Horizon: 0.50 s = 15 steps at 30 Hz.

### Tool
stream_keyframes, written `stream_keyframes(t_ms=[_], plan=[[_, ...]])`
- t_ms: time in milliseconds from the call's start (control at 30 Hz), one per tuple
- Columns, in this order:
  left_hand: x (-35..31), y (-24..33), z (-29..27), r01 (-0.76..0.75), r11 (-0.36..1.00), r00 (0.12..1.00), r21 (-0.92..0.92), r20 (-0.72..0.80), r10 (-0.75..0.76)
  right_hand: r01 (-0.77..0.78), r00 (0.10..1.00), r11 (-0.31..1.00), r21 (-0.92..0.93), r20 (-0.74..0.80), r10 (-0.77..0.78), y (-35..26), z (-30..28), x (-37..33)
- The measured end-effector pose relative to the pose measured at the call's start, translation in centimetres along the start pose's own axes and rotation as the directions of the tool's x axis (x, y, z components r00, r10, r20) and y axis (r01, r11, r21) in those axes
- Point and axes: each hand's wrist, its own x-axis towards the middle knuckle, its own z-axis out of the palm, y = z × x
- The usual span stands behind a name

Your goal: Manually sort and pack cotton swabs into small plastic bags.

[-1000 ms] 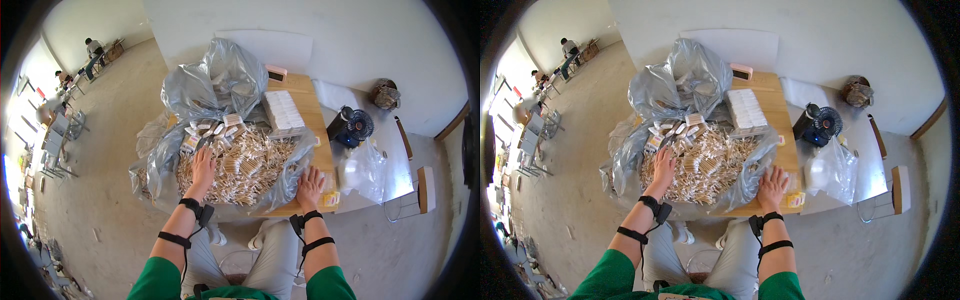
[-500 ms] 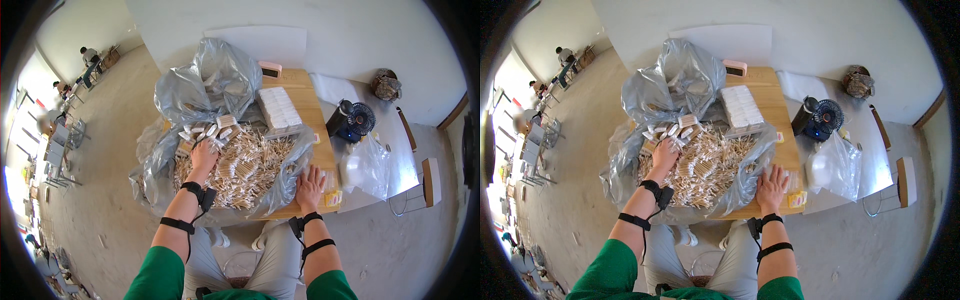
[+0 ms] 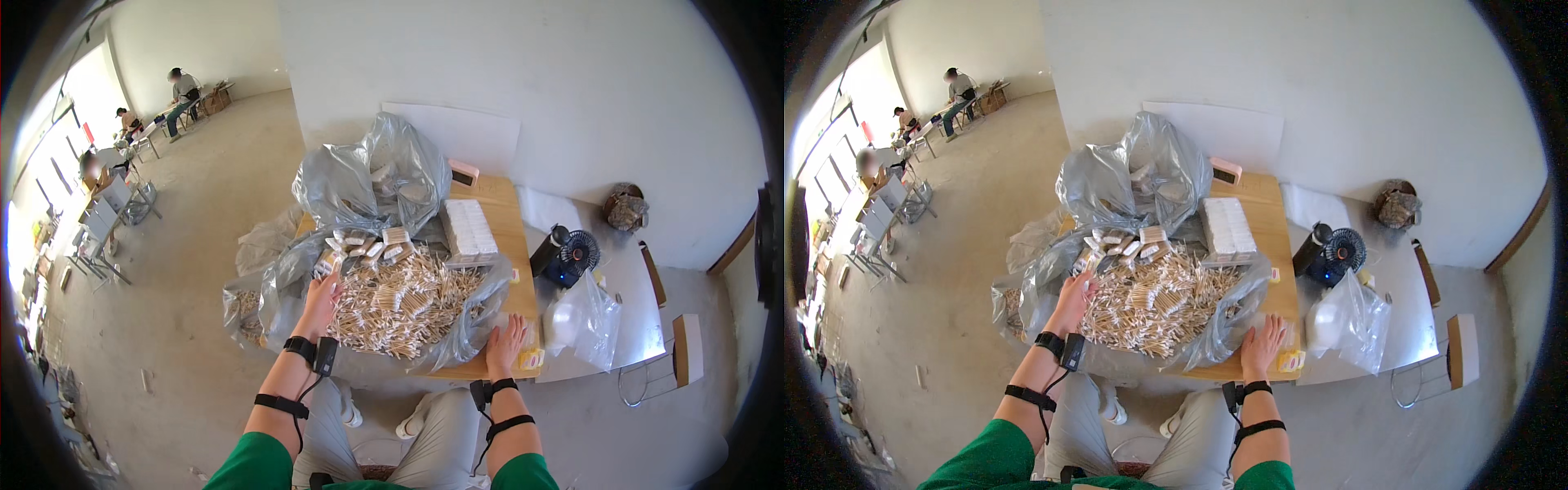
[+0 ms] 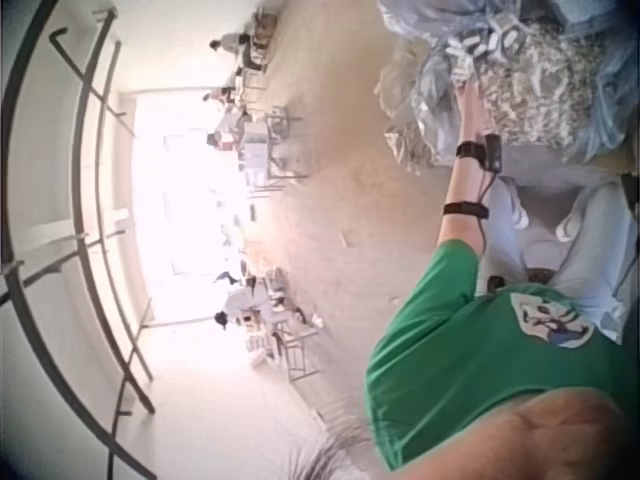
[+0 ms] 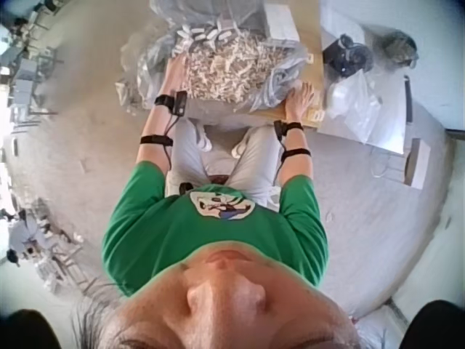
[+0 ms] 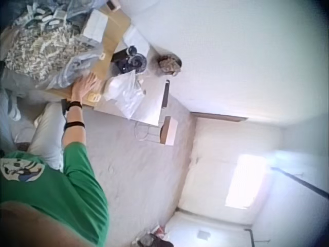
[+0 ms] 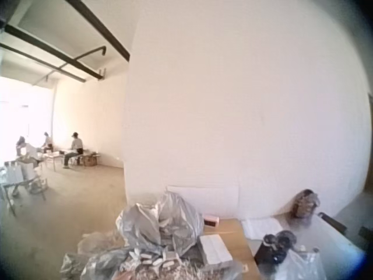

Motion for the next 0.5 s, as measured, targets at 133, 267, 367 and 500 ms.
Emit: stream_keyframes(t_ms=[133, 267, 367, 500], plan=[[-1.1, 0.0, -1.2, 0.151, 0.958, 0.978, -0.245, 0.176, -0.109, -0.007, 0.989, 0.994, 0.105, -0.146, 0.022, -1.8, -1.9, 1.3], [-1.7, -0.5, -2.2, 0.273, 0.913, 0.948, -0.303, 0.248, -0.201, 0.071, 0.996, 0.966, 0.25, 0.031, -0.081, -6.2, -3.8, 4.0], [-2.2, -0.4, -2.1, 0.27, 0.927, 0.946, -0.259, 0.25, -0.205, 0.221, 0.855, 0.899, 0.378, 0.368, -0.365, -12.6, -9.5, 4.4], [-4.2, 0.6, -0.7, 0.281, 0.927, 0.943, -0.25, 0.25, -0.218, 0.674, 0.578, 0.725, 0.142, 0.511, -0.637, -21.9, -21.3, 2.8]])
